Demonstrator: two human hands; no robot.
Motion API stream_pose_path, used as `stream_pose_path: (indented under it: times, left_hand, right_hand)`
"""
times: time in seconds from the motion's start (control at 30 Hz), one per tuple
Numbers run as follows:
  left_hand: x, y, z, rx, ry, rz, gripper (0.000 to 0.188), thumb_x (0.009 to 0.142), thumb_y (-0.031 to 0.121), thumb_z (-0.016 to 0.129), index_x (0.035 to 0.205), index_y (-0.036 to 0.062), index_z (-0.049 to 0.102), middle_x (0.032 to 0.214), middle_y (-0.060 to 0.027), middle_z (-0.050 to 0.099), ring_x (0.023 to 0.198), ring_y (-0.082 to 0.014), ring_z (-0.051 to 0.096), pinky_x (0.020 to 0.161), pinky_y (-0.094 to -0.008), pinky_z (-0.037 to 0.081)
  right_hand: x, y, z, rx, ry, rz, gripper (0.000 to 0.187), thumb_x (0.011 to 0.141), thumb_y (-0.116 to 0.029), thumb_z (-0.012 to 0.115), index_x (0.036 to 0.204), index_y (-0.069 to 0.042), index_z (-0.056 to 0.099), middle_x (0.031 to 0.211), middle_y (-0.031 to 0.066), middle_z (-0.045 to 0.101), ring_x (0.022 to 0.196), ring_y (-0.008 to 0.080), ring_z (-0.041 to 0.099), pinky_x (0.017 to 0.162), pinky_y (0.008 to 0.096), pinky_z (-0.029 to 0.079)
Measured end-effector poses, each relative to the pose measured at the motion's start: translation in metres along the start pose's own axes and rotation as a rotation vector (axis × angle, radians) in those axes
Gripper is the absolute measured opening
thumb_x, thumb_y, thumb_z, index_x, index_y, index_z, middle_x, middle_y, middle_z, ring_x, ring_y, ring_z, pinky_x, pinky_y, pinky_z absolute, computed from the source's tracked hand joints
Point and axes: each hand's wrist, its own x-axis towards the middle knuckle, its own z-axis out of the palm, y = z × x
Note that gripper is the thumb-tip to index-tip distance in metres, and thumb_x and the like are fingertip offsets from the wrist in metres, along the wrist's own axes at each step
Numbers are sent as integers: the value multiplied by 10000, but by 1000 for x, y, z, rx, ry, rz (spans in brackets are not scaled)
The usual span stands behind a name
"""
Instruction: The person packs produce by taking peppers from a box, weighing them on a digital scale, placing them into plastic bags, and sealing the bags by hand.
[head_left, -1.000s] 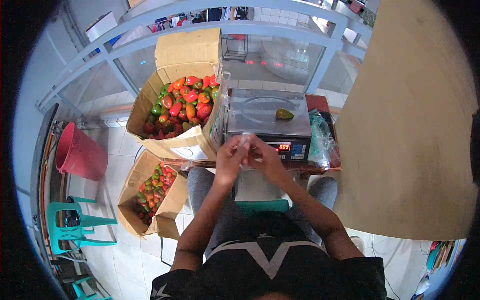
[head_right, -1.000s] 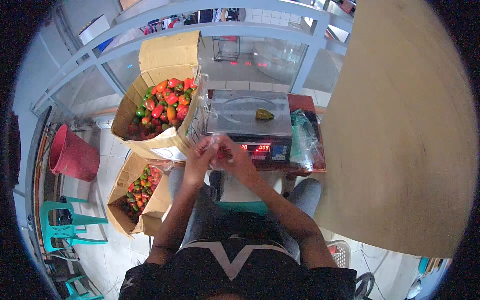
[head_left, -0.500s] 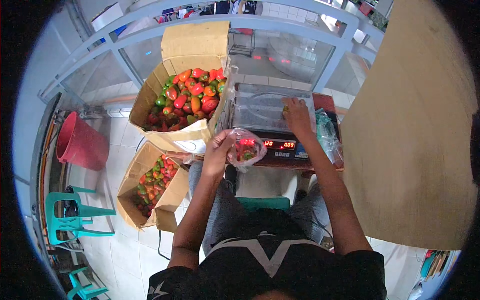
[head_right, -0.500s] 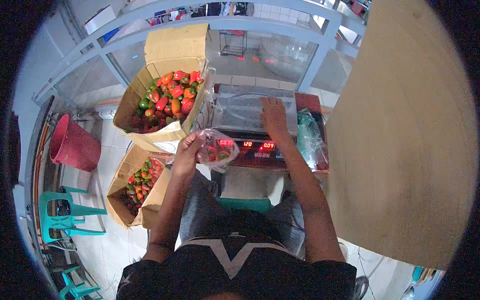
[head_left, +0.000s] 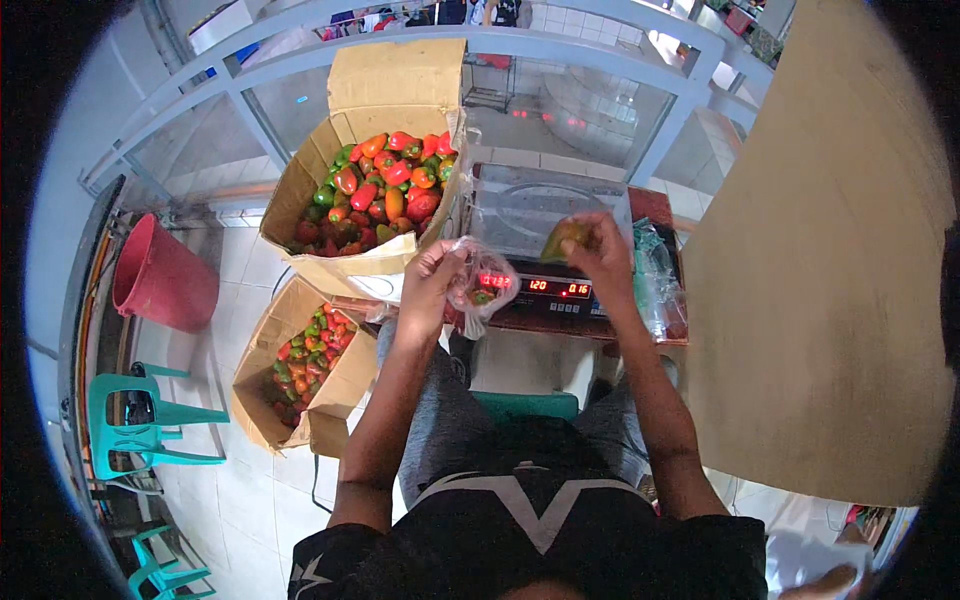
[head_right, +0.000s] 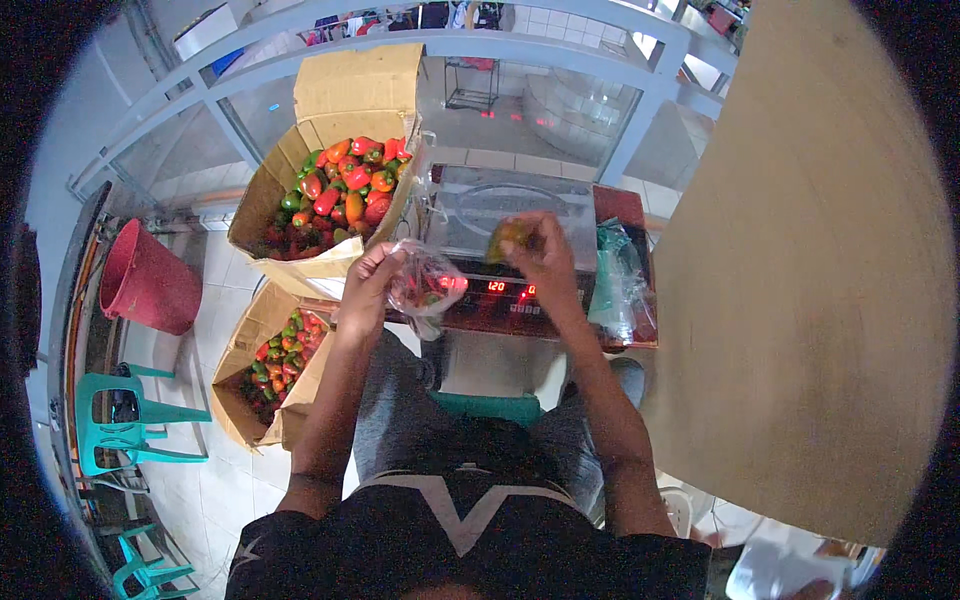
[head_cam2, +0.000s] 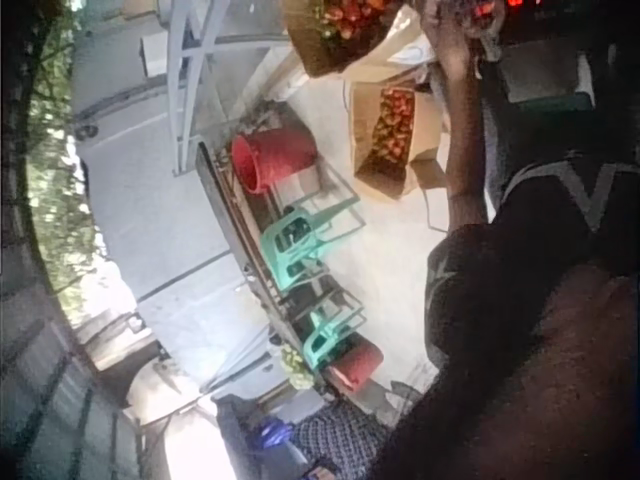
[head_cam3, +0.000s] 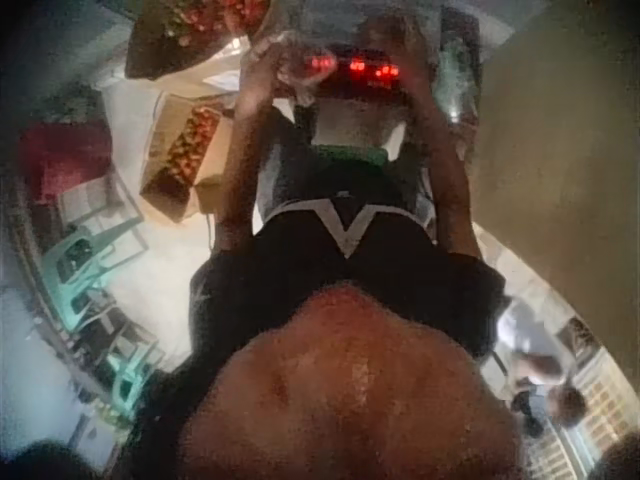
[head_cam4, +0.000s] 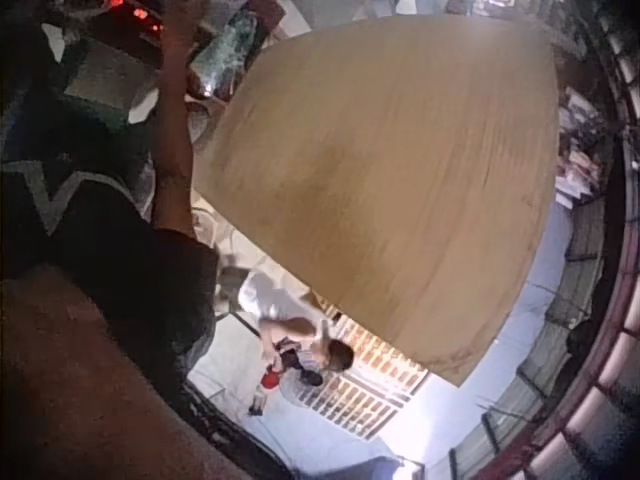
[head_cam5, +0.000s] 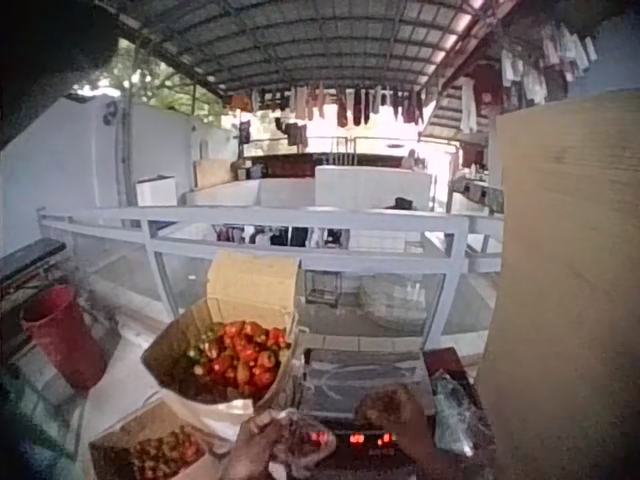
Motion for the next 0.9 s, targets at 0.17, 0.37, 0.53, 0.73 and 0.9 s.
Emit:
stream_pose_path:
  times: [0.17, 0.37, 0.53, 0.73, 0.9]
  left_hand:
    - [4, 4, 21, 37, -88, 38, 165, 889, 168, 489, 908, 35, 583, 638, 32, 511, 521, -26, 444, 474, -182, 362]
    - [-4, 14, 36, 28, -116, 20, 149, 889, 169, 493, 882, 42, 571, 625, 33, 496, 484, -30, 432, 440, -169, 345]
    - [-8, 21, 24, 60, -57, 112, 138, 876, 145, 504, 853, 27, 572, 634, 27, 518, 483, -24, 422, 442, -173, 324]
    - [-3, 13, -4, 150, 47, 193, 66, 832, 82, 539, 834, 21, 563, 612, 33, 514, 474, -15, 406, 425, -177, 305]
    - [-2, 8, -7, 213, 79, 170, 57, 814, 75, 576, 787, 39, 542, 576, 40, 489, 467, -17, 405, 410, -177, 300]
  right_hand:
    - [-35, -21, 35, 58, -92, -154, 344, 746, -84, 635, 1038, -53, 457, 943, 102, 563, 842, 174, 568, 761, 287, 452]
    - [-39, -14, 71, 60, -225, -127, 312, 780, -56, 573, 1065, -29, 452, 950, 113, 569, 877, 174, 562, 797, 294, 430]
    - [-30, -35, 61, -504, -542, -484, 259, 796, -165, 559, 1008, -25, 508, 903, 131, 565, 887, 283, 555, 819, 382, 399]
    - [-13, -45, 31, -575, -619, -551, 225, 796, -231, 549, 892, -28, 529, 828, 114, 537, 852, 316, 534, 738, 415, 410]
    - [-11, -66, 29, -633, -467, -671, 217, 792, -219, 550, 902, -32, 550, 856, 125, 580, 831, 316, 565, 715, 411, 451]
